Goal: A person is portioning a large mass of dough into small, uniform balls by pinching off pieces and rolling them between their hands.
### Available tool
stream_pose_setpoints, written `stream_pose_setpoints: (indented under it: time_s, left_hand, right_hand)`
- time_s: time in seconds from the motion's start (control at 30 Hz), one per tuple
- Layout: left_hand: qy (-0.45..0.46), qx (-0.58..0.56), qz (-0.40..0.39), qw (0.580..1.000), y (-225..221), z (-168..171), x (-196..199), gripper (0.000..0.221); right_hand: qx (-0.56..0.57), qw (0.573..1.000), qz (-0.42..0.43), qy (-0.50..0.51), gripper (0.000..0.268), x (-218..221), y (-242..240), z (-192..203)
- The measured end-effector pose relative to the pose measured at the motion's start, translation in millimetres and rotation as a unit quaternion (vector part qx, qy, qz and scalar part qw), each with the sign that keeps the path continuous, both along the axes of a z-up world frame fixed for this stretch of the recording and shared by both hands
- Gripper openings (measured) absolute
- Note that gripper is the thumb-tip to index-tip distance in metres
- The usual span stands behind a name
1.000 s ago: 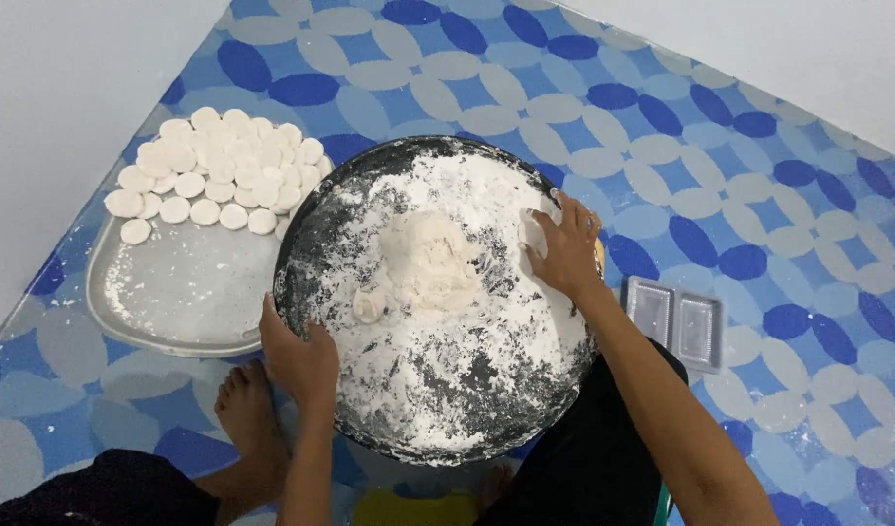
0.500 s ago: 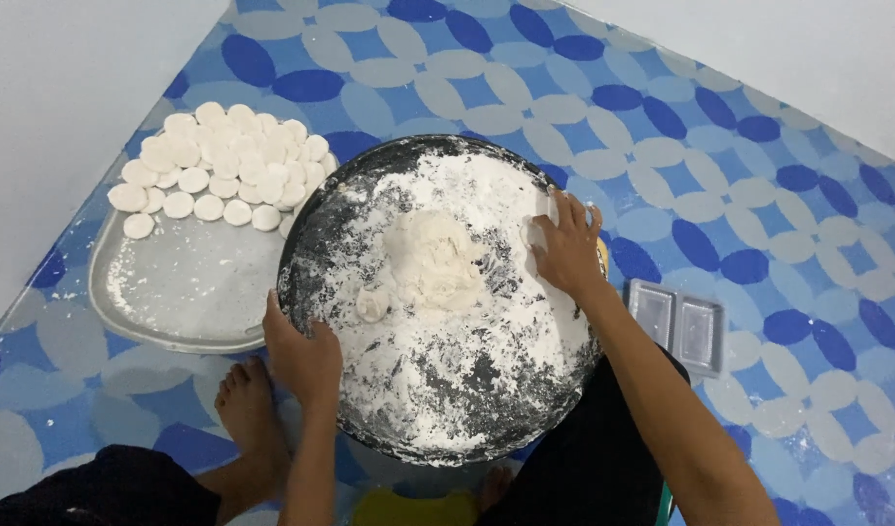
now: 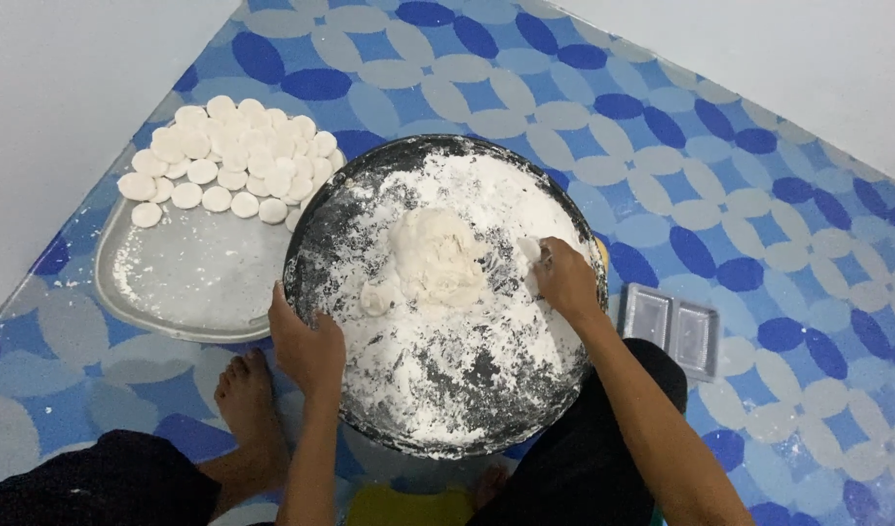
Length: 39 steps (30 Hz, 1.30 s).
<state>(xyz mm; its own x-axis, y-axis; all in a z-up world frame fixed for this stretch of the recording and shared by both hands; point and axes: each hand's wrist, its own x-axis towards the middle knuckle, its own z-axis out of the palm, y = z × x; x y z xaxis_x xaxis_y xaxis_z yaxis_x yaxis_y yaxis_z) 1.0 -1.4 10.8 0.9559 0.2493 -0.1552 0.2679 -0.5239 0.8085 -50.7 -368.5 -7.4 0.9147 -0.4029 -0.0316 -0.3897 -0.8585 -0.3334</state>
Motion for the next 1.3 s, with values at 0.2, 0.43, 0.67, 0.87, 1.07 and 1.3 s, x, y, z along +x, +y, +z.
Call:
stream_pose_setpoints:
  time_s: [0.2,0.43,0.67,0.87,1.07,1.3]
  left_hand:
    - [0.017,-0.012,0.011,1.000,3,-11,-1,0.064]
    - [0.009,-0.021,0.011,1.000,3,-7,0,0.064]
    - [0.020,-0.007,0.008,1.000,4,-14,-1,0.065]
    - [0.018,0.002,0.008,1.000,4,-14,0,0.064]
    - [0.014,0.008,0.013,1.000,5,-25,2,0.067]
    - [0.021,-0.009,0.017,1.000,4,-9,0,0.066]
  right_hand:
    - [0.035,0.989,-0.062,-0.128,0.019,-10,2,-5]
    - [0.041,0.998,-0.047,-0.002,0.036,-19,13,-5]
    - [-0.006,1.000,-0.024,0.003,0.047,-13,32,12]
    - [0.084,0.994,-0.033,-0.059,0.036,-10,28,-7]
    - [0.093,0.993,-0.036,-0.065,0.025,-11,41,20]
    - [0.140,0.978,-0.017,-0.153,0.017,-5,65,33]
